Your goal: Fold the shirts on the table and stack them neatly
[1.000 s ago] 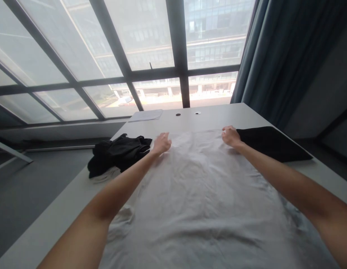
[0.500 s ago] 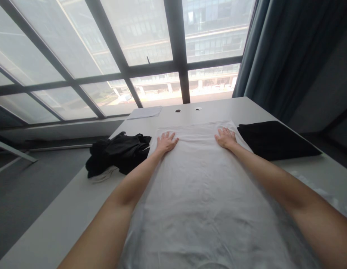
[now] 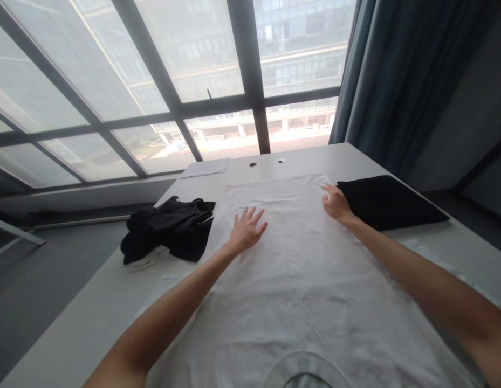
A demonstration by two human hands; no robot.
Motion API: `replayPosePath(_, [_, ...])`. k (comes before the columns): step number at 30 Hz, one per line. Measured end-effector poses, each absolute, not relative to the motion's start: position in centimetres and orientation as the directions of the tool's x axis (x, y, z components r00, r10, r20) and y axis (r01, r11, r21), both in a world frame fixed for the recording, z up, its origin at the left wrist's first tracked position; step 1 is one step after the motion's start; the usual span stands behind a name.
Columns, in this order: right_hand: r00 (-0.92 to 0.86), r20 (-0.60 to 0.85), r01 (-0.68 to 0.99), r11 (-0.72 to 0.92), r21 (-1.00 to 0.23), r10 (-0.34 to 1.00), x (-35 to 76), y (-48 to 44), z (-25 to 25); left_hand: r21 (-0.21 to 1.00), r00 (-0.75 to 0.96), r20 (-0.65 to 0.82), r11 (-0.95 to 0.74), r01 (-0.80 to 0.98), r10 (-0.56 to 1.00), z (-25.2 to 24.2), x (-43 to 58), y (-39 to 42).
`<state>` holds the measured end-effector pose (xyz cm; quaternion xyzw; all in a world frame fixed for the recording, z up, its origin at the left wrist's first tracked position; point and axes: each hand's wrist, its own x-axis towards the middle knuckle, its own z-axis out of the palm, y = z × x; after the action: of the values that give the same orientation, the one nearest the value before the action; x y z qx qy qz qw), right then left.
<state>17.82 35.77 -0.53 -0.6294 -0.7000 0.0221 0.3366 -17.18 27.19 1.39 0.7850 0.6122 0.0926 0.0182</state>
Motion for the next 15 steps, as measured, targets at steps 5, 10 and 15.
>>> replayPosePath(5, [0.385, 0.474, 0.836, -0.082, -0.543, 0.792, 30.7, 35.4, 1.4, 0.123, 0.269, 0.135, -0.285, 0.950, 0.954, 0.5, -18.1, 22.4])
replayPosePath(10, [0.636, 0.253, 0.696, -0.401, -0.596, 0.729, 41.3, 35.0, 2.8, 0.099, 0.274, 0.128, -0.287, 0.953, 0.953, -0.6, -18.5, 21.3])
replayPosePath(15, [0.655, 0.092, 0.644, -0.489, -0.589, 0.750, 45.6, 35.3, 2.3, 0.046, 0.284, 0.137, -0.292, 0.955, 0.949, -1.1, -18.9, 21.7])
